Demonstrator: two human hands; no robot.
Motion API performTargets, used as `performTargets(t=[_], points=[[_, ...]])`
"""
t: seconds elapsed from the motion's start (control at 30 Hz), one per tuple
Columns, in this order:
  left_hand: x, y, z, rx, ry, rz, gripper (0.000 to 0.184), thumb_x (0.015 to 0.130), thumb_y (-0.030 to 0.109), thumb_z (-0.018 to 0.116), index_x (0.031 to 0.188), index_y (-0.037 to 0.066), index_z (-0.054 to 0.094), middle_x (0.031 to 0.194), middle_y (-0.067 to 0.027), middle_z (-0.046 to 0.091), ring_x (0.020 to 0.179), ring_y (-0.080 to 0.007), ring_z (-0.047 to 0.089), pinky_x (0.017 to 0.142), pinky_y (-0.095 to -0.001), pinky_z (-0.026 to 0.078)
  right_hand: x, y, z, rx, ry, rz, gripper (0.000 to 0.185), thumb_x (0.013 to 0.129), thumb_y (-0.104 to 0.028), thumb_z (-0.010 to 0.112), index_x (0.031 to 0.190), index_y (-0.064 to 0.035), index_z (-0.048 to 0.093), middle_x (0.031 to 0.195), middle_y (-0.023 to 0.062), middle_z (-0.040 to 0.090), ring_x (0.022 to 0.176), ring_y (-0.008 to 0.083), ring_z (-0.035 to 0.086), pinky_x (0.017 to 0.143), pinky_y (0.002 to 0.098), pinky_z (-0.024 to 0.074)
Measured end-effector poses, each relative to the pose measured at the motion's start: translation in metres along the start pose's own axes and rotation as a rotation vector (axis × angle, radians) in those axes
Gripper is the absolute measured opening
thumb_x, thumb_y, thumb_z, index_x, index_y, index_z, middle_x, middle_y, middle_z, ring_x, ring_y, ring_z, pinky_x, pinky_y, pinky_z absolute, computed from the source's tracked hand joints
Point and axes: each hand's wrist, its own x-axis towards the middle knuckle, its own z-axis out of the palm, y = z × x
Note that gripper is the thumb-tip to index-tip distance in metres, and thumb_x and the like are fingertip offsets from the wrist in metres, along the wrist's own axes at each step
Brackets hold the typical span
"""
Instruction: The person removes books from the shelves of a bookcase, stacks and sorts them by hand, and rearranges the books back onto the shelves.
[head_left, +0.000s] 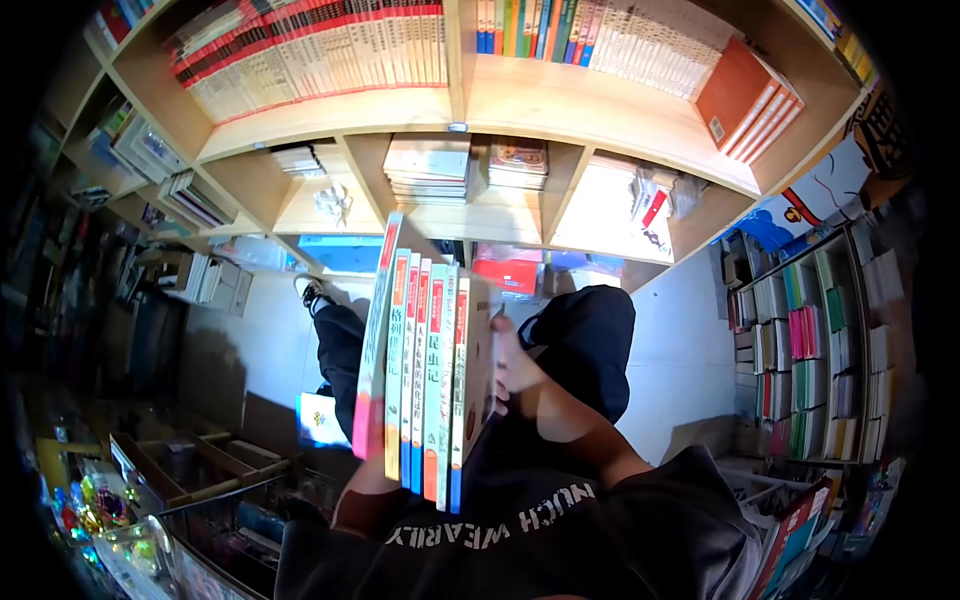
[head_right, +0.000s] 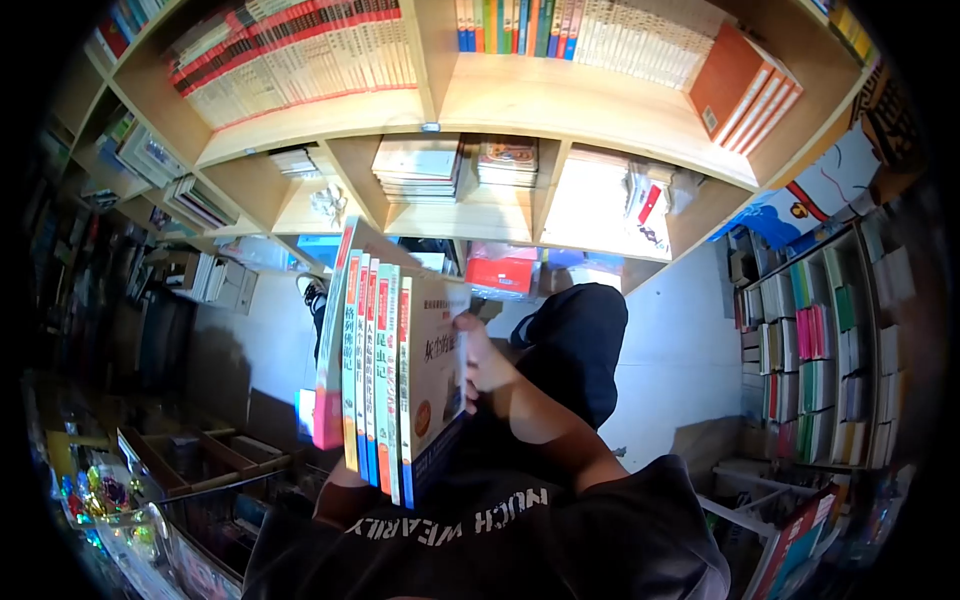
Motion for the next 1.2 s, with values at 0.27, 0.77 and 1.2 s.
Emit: performTargets(t=[0.27, 0.77, 1.2], points=[[-0.023, 0.081, 0.032, 0.662, 0.250, 0.150, 0.078, 0.101, 0.053, 0.053, 0.148, -0.006, 0.034, 0.141, -0.0216, 0.053, 0.128, -0.0296, 0.056, 0.105, -0.0385, 0.047, -0.004, -0.025, 0.057, -0.802, 1.318, -0.483, 0.057, 0.088, -0.015, 0.067, 0.137, 0.0078, 0.049, 0.122, 0.0245, 0.066, 0.106, 0.0330, 0.069, 0.092, 0.0412, 0.0577], [-0.023, -0.038, -0.002, 0.583, 0.592, 0.167, 0.066, 0.093, 0.020, 0.067, 0.142, -0.002, 0.029, 0.126, -0.0236, 0.055, 0.113, -0.0279, 0.061, 0.094, -0.0369, 0.053, -0.049, 0.049, 0.021, -0.748, 1.626, -0.558, 0.060, 0.095, -0.032, 0.063, 0.140, 0.0037, 0.047, 0.125, 0.0195, 0.064, 0.112, 0.0275, 0.065, 0.096, 0.0366, 0.0503], [0.002, 0.023, -0.013, 0.544, 0.688, 0.024, 0.082, 0.093, 0.023, 0.069, 0.153, -0.004, 0.020, 0.132, -0.0279, 0.056, 0.115, -0.0320, 0.065, 0.093, -0.0376, 0.056, -0.037, 0.013, -0.029, -0.615, 1.624, -0.660, 0.056, 0.097, -0.031, 0.060, 0.138, 0.0048, 0.047, 0.129, 0.0203, 0.061, 0.117, 0.0279, 0.061, 0.099, 0.0385, 0.0477]])
